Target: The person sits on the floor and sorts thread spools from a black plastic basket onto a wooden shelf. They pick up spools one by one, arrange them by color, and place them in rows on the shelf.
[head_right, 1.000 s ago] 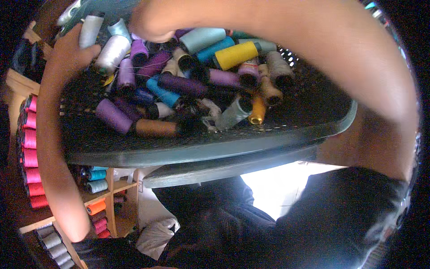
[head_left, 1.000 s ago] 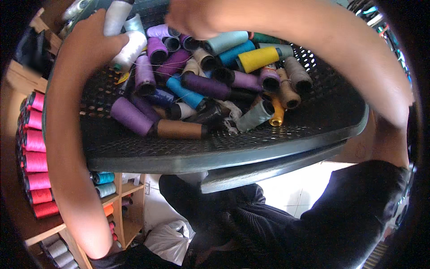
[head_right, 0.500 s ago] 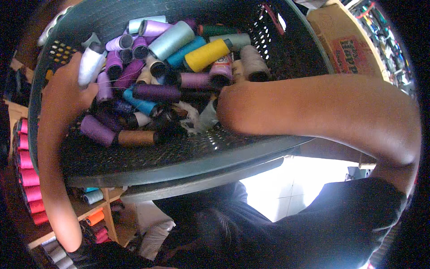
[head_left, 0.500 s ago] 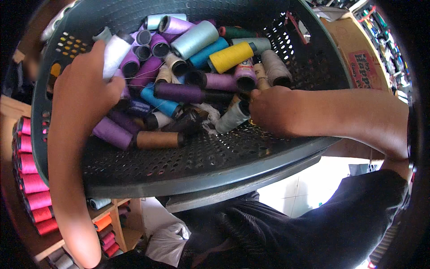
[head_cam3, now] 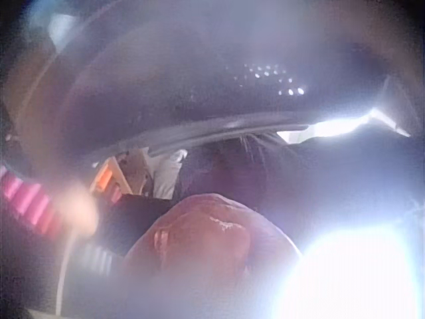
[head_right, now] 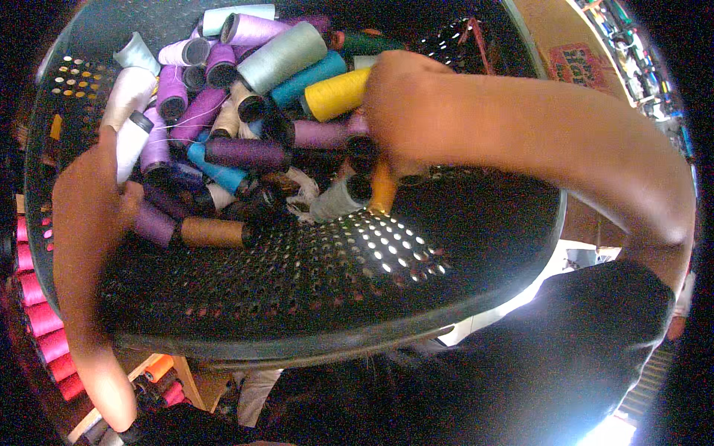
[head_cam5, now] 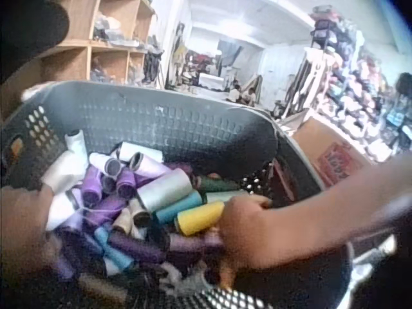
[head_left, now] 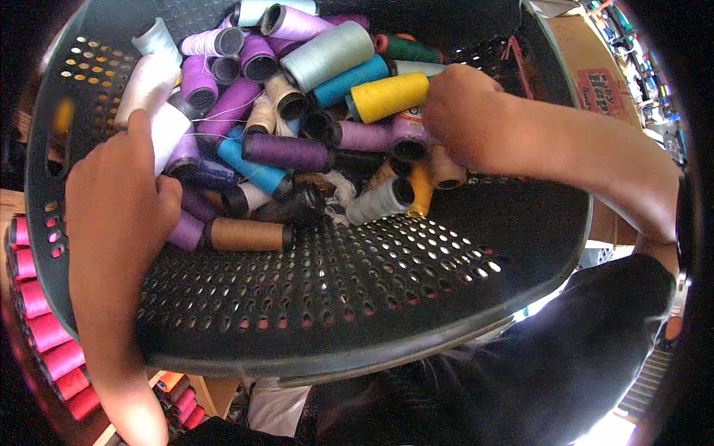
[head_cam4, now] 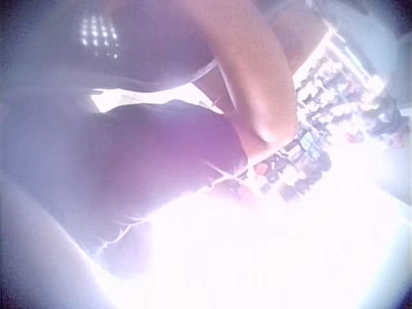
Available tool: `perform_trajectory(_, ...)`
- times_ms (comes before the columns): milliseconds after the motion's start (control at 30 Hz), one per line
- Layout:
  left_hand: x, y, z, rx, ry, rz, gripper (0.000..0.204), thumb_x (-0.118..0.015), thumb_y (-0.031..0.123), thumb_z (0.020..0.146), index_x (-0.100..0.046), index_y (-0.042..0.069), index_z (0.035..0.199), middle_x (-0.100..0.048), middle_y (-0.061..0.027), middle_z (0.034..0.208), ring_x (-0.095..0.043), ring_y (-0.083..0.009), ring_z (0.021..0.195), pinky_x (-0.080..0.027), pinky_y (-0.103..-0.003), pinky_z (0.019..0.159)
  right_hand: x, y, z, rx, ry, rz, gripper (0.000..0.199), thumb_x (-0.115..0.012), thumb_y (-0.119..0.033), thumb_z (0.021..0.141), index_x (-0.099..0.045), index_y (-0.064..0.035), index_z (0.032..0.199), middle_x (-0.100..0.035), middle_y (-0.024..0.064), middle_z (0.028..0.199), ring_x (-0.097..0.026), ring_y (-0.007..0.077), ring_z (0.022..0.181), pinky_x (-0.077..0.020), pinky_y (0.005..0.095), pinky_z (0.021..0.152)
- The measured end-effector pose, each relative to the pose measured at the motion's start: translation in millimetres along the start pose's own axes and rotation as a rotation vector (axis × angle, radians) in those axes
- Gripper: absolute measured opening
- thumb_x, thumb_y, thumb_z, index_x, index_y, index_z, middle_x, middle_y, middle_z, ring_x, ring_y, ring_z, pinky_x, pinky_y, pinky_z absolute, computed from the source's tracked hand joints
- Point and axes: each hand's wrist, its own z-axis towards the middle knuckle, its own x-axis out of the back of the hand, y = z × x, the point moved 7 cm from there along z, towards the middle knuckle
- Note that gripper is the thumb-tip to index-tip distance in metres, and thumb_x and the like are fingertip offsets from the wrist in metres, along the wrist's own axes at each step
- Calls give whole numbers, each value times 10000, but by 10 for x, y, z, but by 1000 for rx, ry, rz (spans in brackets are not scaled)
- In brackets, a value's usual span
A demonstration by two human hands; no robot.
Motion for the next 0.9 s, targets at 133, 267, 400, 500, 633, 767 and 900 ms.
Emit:
perform_trajectory(133,-94,-91,-96,64,-81,23,452,-711,111,751,-549,-12,1154,-675,-227,867,-687,-426,818,-548,-528,750,-606,262,487,145,76,-6,260,-795,-182,772,-801,-154,1030,-784,39,917,-760,246,869,-602,414,737)
perform_trajectory(267,-121,-133,0,38,-59,7,502,-719,153,769,-534,-13,1205,-682,-239,919,-685,-438,862,-545,-535,771,-260,664,505,172,20,31,374,-808,-156,737,-760,-130,1107,-771,61,938,-747,267,914,-594,398,766)
perform_trajectory(400,-82,-170,108,72,-123,29,592,-736,204,799,-510,-3,1305,-681,-250,1010,-671,-454,946,-532,-536,811,201,959,635,262,181,48,277,-658,-175,862,-738,34,1025,-737,256,1008,-720,387,944,-554,458,781)
perform_trajectory(500,61,-206,203,54,-8,25,507,-723,200,795,-546,-12,1220,-688,-263,983,-681,-449,942,-536,-543,821,352,1008,651,420,143,122,280,-646,-169,846,-708,80,958,-743,238,934,-698,289,829,-521,440,730)
perform_trajectory(633,26,-337,503,-108,64,-115,473,-705,191,799,-564,-9,1204,-688,-284,985,-672,-462,958,-529,-547,832,421,1129,420,362,20,427,203,-650,-150,843,-694,38,905,-715,108,827,-697,233,786,-541,388,682)
perform_trajectory(767,34,-249,379,-123,-123,-766,426,-699,179,804,-571,-30,1152,-671,-240,907,-678,-341,838,-517,-442,776,728,1060,142,369,-38,767,218,-622,-99,878,-683,-14,1069,-711,94,871,-717,202,765,-582,340,650)
perform_trajectory(900,-134,-151,575,-140,-339,-743,676,-726,144,850,-483,17,1468,-664,-91,1178,-634,-177,1023,-507,-331,920,693,1117,162,369,101,801,276,-596,-86,898,-641,15,1151,-705,111,950,-699,210,802,-570,331,676)
